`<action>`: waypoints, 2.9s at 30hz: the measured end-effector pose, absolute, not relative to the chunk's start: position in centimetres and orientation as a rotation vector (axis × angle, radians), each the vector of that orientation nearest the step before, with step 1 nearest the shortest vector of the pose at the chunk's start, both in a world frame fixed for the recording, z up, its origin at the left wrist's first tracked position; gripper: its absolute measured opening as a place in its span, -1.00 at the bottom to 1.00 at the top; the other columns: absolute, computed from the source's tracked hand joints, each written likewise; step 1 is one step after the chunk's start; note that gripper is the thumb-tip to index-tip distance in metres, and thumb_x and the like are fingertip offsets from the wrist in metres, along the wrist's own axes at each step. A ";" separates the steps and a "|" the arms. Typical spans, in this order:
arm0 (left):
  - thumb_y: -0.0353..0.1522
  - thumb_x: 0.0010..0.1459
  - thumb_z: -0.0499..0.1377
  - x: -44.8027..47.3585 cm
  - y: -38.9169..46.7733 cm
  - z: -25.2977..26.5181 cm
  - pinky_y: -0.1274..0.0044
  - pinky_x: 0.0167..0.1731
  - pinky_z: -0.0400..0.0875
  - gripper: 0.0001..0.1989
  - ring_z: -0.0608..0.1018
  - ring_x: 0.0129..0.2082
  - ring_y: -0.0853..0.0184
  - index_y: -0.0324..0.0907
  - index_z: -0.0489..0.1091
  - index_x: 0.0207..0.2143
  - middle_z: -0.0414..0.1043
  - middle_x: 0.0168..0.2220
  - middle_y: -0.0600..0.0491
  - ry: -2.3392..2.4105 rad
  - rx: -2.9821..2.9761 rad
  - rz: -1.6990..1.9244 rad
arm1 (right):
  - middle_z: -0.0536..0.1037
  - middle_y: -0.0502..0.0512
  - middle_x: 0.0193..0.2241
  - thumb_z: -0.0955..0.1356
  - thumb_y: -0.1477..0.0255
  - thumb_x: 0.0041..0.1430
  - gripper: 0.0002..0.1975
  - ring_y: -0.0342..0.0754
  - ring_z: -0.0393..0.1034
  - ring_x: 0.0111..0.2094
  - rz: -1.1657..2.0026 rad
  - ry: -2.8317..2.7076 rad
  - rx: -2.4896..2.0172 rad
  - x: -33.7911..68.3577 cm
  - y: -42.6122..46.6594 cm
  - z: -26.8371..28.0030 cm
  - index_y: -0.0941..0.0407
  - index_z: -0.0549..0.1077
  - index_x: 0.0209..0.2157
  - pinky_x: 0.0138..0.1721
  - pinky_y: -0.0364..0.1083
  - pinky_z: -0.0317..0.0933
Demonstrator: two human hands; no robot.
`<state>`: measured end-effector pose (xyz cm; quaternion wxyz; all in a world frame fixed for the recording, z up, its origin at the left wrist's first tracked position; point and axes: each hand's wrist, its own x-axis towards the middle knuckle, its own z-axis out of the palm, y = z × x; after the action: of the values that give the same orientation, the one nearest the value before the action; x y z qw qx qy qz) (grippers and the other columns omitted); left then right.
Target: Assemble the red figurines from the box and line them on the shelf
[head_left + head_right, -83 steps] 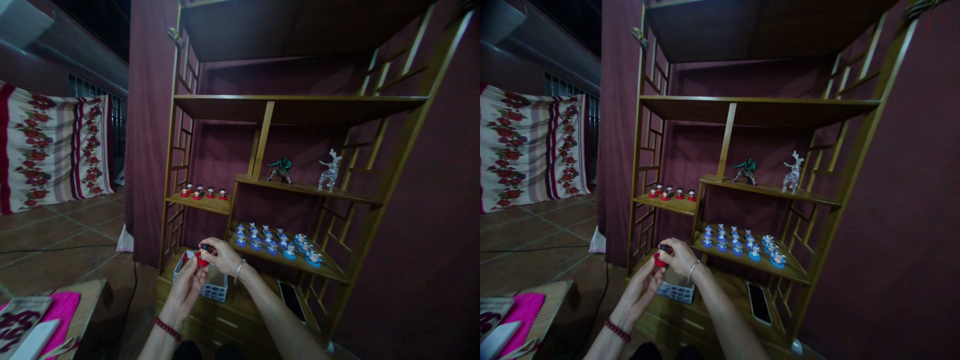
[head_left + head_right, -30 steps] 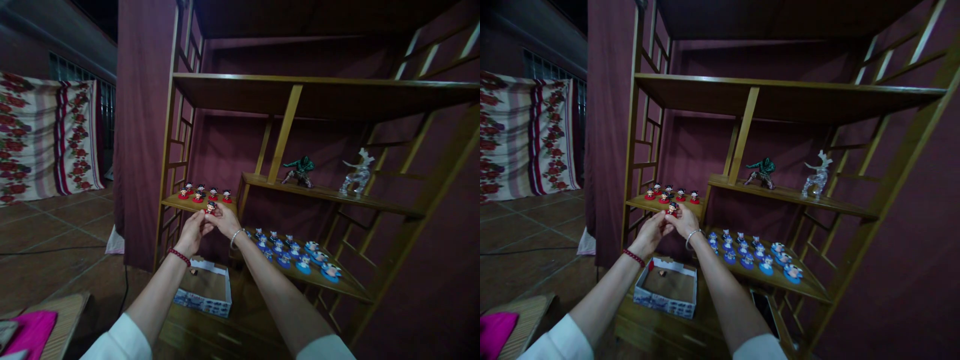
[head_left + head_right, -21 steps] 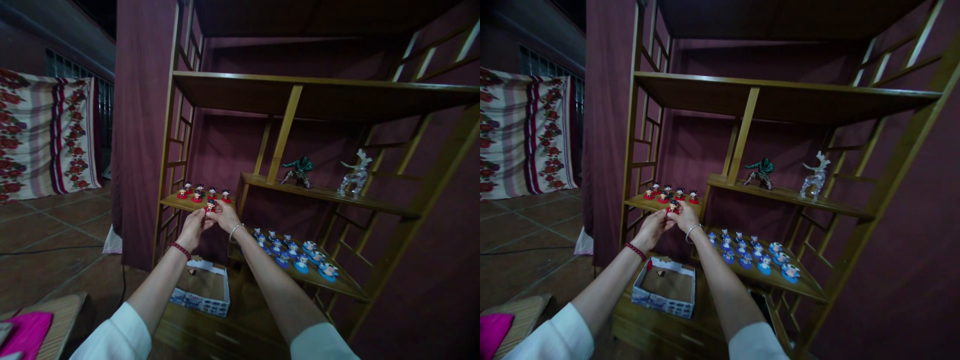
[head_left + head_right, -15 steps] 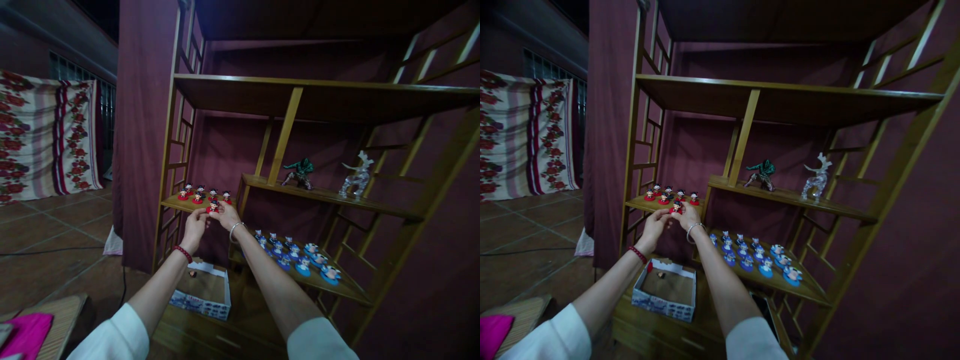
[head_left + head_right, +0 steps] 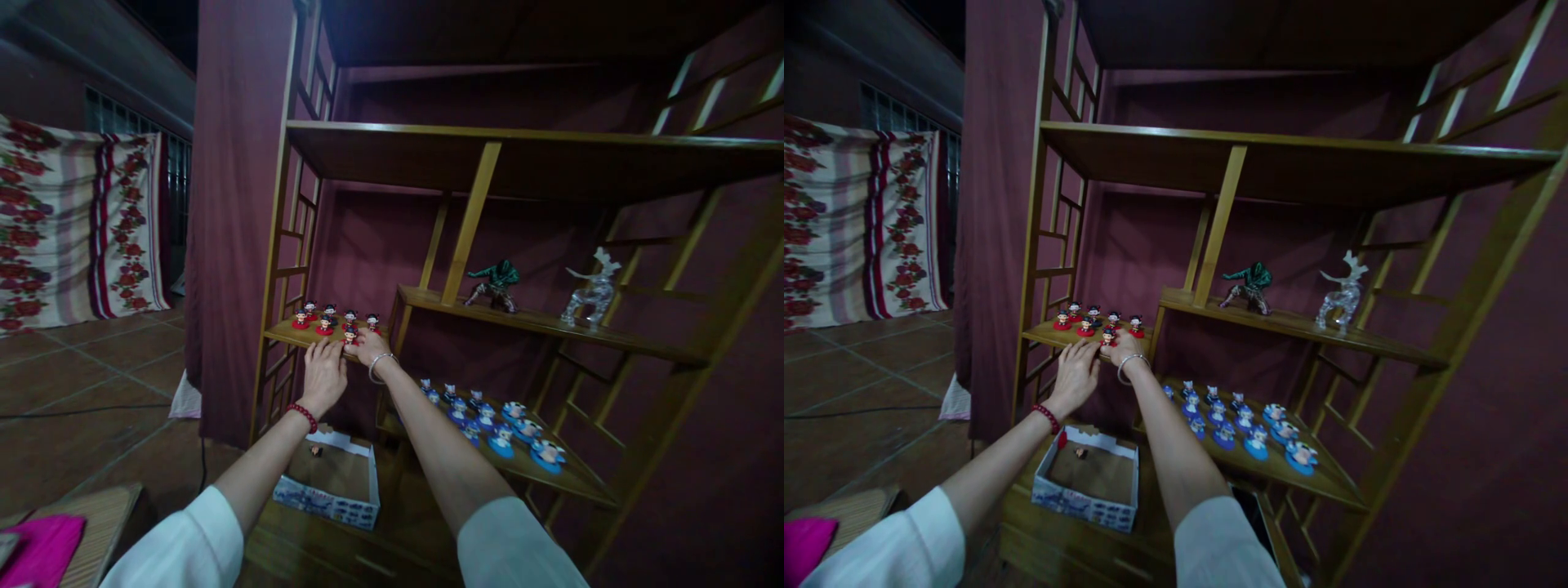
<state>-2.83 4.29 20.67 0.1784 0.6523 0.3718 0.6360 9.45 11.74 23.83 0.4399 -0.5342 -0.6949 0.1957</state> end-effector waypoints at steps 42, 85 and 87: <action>-0.24 0.17 -0.17 -3.2 7.6 22.1 0.32 -0.05 0.06 -0.60 0.25 0.02 0.24 -0.15 0.28 -0.03 0.31 0.04 0.04 1.763 2.553 1.161 | 0.53 0.01 -0.39 0.35 0.52 -0.13 -0.72 -0.12 0.41 -0.34 0.198 -1.713 -1.603 8.8 14.2 24.3 0.08 0.40 -0.27 -0.31 -0.20 0.23; -0.25 0.18 -0.18 -3.0 7.3 22.0 0.31 -0.05 0.05 -0.60 0.26 -0.02 0.20 -0.13 0.28 -0.03 0.33 -0.01 0.01 1.768 2.589 1.195 | 0.51 0.08 -0.20 0.31 0.40 -0.02 -0.71 -0.06 0.37 -0.14 0.018 -1.744 -1.778 8.4 12.1 25.1 0.07 0.36 -0.18 -0.15 -0.15 0.19; -0.24 0.18 -0.18 -3.1 7.3 22.0 0.32 -0.05 0.05 -0.59 0.26 -0.02 0.20 -0.14 0.28 -0.03 0.33 -0.01 0.02 1.764 2.598 1.190 | 0.51 0.08 -0.20 0.30 0.41 -0.02 -0.71 -0.06 0.37 -0.14 0.024 -1.757 -1.774 8.3 12.0 25.2 0.07 0.36 -0.18 -0.15 -0.15 0.19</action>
<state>-3.11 7.31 22.04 -0.1081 0.7690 0.5223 0.3523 8.34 11.95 25.20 0.3167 -0.6738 -0.6676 0.0091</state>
